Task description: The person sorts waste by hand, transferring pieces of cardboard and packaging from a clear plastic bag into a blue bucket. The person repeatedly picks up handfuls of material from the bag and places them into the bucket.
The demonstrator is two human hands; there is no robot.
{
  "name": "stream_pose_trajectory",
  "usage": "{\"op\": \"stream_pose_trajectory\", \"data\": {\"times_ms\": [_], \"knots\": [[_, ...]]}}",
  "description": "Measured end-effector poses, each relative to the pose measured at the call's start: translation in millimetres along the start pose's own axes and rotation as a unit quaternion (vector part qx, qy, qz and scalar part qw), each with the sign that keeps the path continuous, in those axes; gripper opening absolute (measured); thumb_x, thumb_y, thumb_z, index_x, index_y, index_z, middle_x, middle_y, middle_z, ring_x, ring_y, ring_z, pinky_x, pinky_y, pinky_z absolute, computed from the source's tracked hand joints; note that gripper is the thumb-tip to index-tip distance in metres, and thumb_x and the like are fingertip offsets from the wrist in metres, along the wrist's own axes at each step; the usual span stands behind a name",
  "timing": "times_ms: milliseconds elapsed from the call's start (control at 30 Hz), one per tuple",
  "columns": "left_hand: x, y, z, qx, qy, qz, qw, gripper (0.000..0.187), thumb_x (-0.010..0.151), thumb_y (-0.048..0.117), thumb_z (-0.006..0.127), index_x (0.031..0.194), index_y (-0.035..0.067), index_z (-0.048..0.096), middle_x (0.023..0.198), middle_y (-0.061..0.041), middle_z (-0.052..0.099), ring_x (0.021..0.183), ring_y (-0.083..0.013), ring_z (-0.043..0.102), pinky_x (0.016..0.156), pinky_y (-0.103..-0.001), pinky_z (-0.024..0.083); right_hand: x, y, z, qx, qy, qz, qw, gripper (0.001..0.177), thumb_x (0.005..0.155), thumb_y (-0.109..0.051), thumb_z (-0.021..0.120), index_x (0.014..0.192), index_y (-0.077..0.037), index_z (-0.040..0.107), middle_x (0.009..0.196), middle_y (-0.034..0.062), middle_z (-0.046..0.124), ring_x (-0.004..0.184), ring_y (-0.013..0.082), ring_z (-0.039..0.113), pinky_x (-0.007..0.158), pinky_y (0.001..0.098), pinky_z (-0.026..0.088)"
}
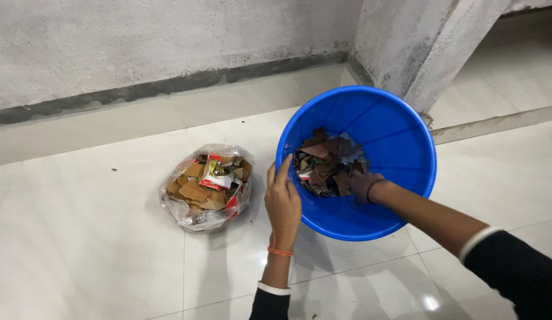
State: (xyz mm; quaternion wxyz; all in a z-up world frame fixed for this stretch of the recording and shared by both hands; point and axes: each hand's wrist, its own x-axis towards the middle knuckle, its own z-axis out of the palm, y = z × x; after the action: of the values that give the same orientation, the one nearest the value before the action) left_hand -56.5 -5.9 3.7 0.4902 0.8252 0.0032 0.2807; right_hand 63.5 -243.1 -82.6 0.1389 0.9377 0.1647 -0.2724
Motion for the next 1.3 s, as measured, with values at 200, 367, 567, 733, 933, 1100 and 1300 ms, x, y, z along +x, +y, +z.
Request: {"op": "stream_pose_trajectory", "data": {"times_ms": [200, 367, 567, 733, 933, 1100, 1300], "knots": [[0.2, -3.8, 4.0, -0.004, -0.002, -0.006, 1.000, 0.056, 0.092, -0.006, 0.048, 0.143, 0.015, 0.059, 0.137, -0.016, 0.061, 0.100, -0.0333, 0.073, 0.077, -0.041, 0.058, 54.2, -1.3, 5.2, -0.056, -0.015, 0.082, 0.995, 0.062, 0.099, -0.039, 0.059, 0.156, -0.026, 0.039, 0.166, 0.0133, 0.026, 0.147, 0.0396, 0.039, 0.104, 0.0567, 0.053], [0.8, -2.5, 6.5, 0.018, 0.000, 0.021, 1.000, 0.062, 0.091, -0.007, 0.050, 0.148, 0.016, 0.055, 0.140, -0.019, 0.059, 0.102, -0.0350, 0.072, 0.076, -0.042, 0.058, 96.5, 3.8, 28.0, -0.035, 0.015, 0.097, 0.995, 0.046, 0.104, -0.035, 0.048, 0.148, -0.021, 0.050, 0.157, 0.0116, 0.041, 0.141, 0.0362, 0.048, 0.102, 0.0577, 0.053], [4.5, -1.0, 11.4, 0.010, -0.012, 0.022, 1.000, 0.063, 0.091, -0.007, 0.050, 0.149, 0.018, 0.054, 0.140, -0.017, 0.060, 0.101, -0.0323, 0.073, 0.075, -0.040, 0.059, 124.5, 32.5, 37.9, -0.147, 0.080, 0.041, 0.985, 0.042, 0.101, -0.036, 0.053, 0.133, -0.013, 0.066, 0.140, 0.0137, 0.061, 0.127, 0.0331, 0.061, 0.103, 0.0521, 0.049], [14.2, -4.7, 13.4, 0.001, -0.011, 0.019, 1.000, 0.062, 0.092, -0.008, 0.049, 0.148, 0.018, 0.055, 0.138, -0.017, 0.061, 0.102, -0.0321, 0.073, 0.076, -0.040, 0.059, 110.0, 39.4, 1.2, -0.007, 0.122, 0.067, 0.990, 0.050, 0.094, -0.053, 0.062, 0.128, -0.017, 0.069, 0.139, 0.0138, 0.062, 0.126, 0.0305, 0.065, 0.101, 0.0452, 0.056], [17.8, -7.1, 12.3, -0.004, -0.006, 0.015, 1.000, 0.062, 0.091, -0.008, 0.048, 0.147, 0.017, 0.056, 0.135, -0.016, 0.063, 0.101, -0.0314, 0.072, 0.077, -0.041, 0.058, 125.8, 39.8, 17.8, -0.236, 0.227, 0.094, 0.940, 0.041, 0.099, -0.038, 0.056, 0.139, -0.030, 0.056, 0.157, 0.0062, 0.033, 0.145, 0.0331, 0.034, 0.113, 0.0527, 0.040], [23.0, -4.0, 12.0, -0.018, -0.001, 0.007, 1.000, 0.064, 0.090, -0.008, 0.047, 0.147, 0.019, 0.056, 0.134, -0.013, 0.064, 0.101, -0.0299, 0.073, 0.078, -0.040, 0.058, 189.5, 54.9, 29.9, -0.005, 0.251, 0.045, 0.967, 0.057, 0.102, -0.038, 0.047, 0.154, -0.018, 0.037, 0.159, 0.0143, 0.032, 0.144, 0.0330, 0.035, 0.114, 0.0471, 0.034], [27.5, -0.9, 16.2, -0.020, -0.014, -0.021, 0.999, 0.065, 0.090, -0.006, 0.048, 0.146, 0.024, 0.058, 0.131, -0.010, 0.066, 0.100, -0.0290, 0.073, 0.079, -0.040, 0.059, 196.4, 67.8, 51.5, -0.127, 0.164, 0.040, 0.977, 0.045, 0.101, -0.026, 0.047, 0.146, -0.021, 0.047, 0.153, 0.0119, 0.047, 0.135, 0.0330, 0.052, 0.107, 0.0476, 0.047]]}}
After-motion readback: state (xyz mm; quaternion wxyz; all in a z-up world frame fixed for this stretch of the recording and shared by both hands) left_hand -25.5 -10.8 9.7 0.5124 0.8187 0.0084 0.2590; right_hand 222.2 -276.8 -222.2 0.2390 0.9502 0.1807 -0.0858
